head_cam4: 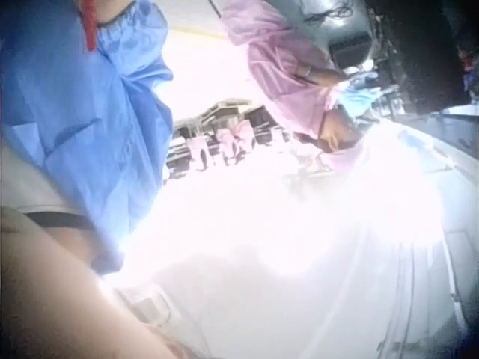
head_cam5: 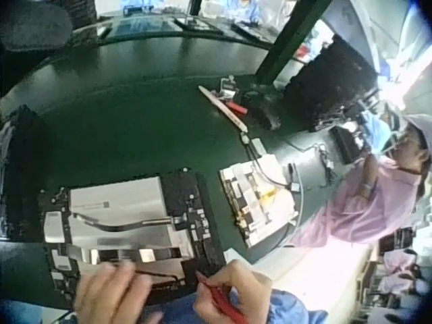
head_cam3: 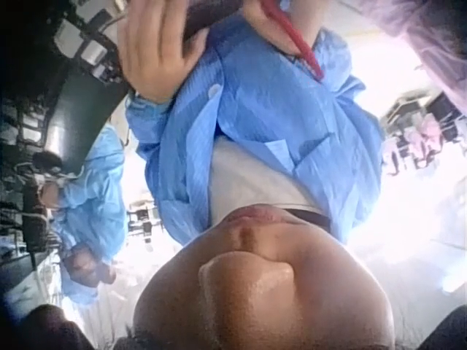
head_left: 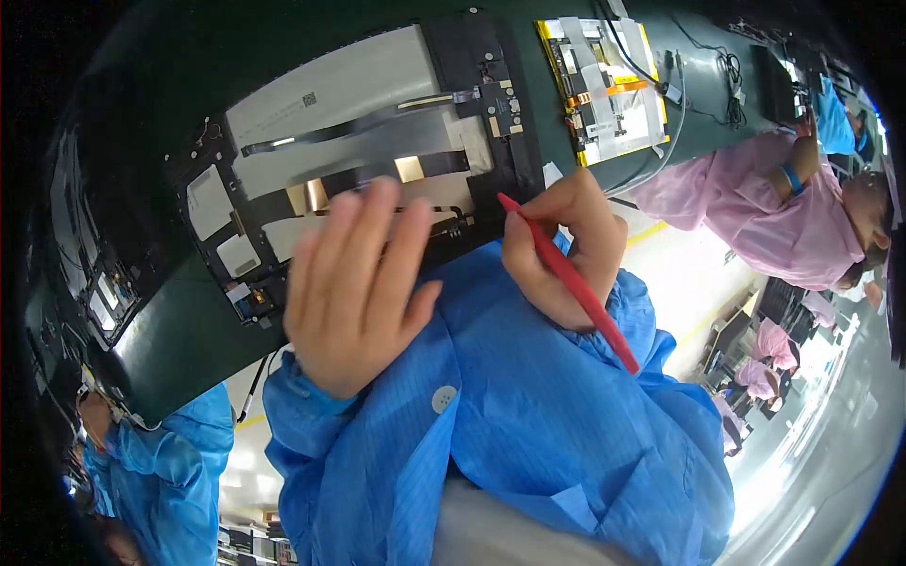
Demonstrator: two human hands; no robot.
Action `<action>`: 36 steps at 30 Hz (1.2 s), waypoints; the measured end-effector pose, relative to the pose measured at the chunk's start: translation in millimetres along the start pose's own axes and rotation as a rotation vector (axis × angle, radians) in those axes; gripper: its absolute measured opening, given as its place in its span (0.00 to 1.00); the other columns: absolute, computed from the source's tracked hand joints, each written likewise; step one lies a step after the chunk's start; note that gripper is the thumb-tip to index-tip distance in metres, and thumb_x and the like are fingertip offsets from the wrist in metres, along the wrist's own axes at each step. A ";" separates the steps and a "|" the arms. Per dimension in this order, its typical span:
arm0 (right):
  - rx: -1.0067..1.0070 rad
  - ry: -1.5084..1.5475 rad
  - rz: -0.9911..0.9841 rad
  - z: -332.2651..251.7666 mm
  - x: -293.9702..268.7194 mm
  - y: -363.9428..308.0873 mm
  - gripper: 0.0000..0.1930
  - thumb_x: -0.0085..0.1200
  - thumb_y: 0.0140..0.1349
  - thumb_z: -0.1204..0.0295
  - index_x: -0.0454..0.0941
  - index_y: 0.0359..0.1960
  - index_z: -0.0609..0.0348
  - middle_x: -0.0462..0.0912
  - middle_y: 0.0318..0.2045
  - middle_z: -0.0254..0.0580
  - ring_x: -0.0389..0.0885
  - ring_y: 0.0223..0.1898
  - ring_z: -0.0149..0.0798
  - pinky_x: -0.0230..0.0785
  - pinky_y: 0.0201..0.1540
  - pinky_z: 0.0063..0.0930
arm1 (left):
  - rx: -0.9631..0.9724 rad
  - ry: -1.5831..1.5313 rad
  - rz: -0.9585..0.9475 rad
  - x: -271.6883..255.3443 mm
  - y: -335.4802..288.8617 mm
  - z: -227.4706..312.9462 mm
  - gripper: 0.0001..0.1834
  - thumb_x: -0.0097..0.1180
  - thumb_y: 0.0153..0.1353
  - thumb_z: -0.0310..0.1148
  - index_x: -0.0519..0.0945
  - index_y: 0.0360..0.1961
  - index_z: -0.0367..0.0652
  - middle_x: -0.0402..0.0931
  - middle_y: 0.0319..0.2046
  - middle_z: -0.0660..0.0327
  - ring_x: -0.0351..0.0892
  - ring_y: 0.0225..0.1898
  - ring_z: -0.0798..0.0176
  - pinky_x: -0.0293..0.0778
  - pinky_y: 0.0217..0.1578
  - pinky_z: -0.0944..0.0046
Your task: The person assembles a tablet by connecting internal ribbon cables to the tablet housing and then performs a screen display test on the tablet screen.
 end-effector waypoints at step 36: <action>-0.150 -0.069 -0.031 28.0 -11.6 -16.6 0.27 0.65 0.40 0.81 0.67 0.44 0.58 0.71 0.49 0.53 0.74 0.49 0.58 0.72 0.46 0.40 | -0.491 -0.248 0.070 -23.9 -39.1 -76.2 0.58 0.67 0.34 0.26 0.49 0.68 0.44 0.55 0.64 0.46 0.59 0.62 0.43 0.58 0.61 0.55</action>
Point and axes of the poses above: each hand's wrist, its own y-axis towards the middle knuckle, its own x-axis out of the palm, z = x × y, the point moved 5 cm from there along y, towards the middle knuckle
